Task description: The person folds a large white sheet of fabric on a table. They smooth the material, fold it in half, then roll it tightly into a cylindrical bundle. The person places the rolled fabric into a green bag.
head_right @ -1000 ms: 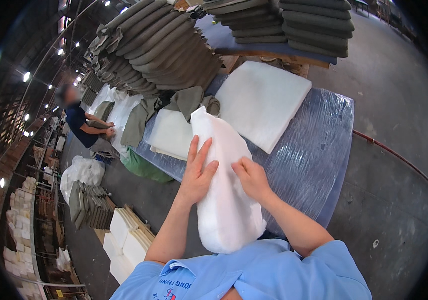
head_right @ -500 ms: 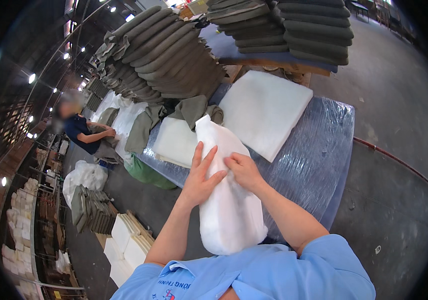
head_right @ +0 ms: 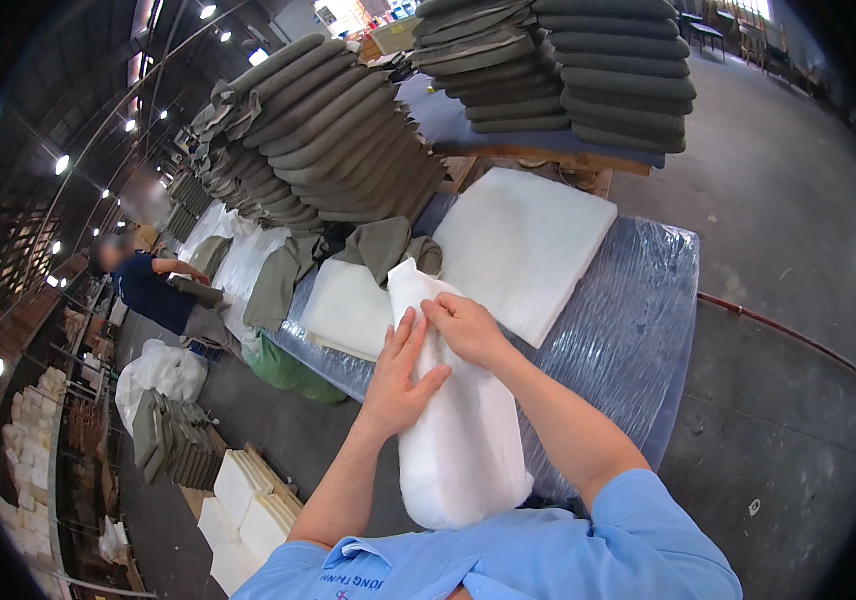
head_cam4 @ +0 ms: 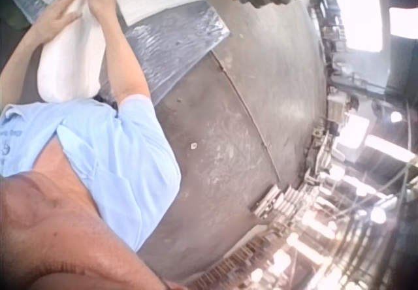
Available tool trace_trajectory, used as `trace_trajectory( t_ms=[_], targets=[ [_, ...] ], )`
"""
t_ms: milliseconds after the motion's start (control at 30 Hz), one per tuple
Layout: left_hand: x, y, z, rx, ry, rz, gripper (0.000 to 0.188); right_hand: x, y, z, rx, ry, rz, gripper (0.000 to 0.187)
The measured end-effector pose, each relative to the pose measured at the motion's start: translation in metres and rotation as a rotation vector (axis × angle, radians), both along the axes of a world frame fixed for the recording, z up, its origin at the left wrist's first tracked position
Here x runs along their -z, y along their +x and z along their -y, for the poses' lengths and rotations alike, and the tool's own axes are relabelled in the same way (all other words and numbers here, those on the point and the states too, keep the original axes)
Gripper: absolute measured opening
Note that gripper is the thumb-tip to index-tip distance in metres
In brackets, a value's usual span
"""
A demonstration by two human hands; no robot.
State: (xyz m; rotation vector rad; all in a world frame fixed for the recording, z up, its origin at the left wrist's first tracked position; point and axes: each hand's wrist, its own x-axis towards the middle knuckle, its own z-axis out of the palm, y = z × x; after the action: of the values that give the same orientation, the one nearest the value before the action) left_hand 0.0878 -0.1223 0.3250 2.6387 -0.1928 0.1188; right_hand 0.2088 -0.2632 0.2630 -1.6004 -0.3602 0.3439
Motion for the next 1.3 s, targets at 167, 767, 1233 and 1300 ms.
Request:
trace_trajectory(
  t_ms=[167, 767, 1233, 1300],
  targets=[
    [0.012, 0.026, -0.053, -0.047, -0.908, -0.063, 0.071, 0.006, -0.011, -0.014, 0.086, -0.05, 0.07, 0.038],
    [0.029, 0.091, -0.044, -0.059, -0.194, -0.004, 0.077, 0.001, 0.047, -0.034, 0.151, -0.023, 0.061, 0.042],
    [0.025, 0.077, -0.059, -0.103, -0.169, -0.047, 0.075, 0.042, 0.05, -0.043, 0.199, 0.143, -0.086, 0.028],
    [0.02, 0.081, -0.05, -0.095, -0.179, -0.053, 0.075, 0.011, 0.061, -0.045, 0.119, 0.102, -0.036, 0.029]
  ],
)
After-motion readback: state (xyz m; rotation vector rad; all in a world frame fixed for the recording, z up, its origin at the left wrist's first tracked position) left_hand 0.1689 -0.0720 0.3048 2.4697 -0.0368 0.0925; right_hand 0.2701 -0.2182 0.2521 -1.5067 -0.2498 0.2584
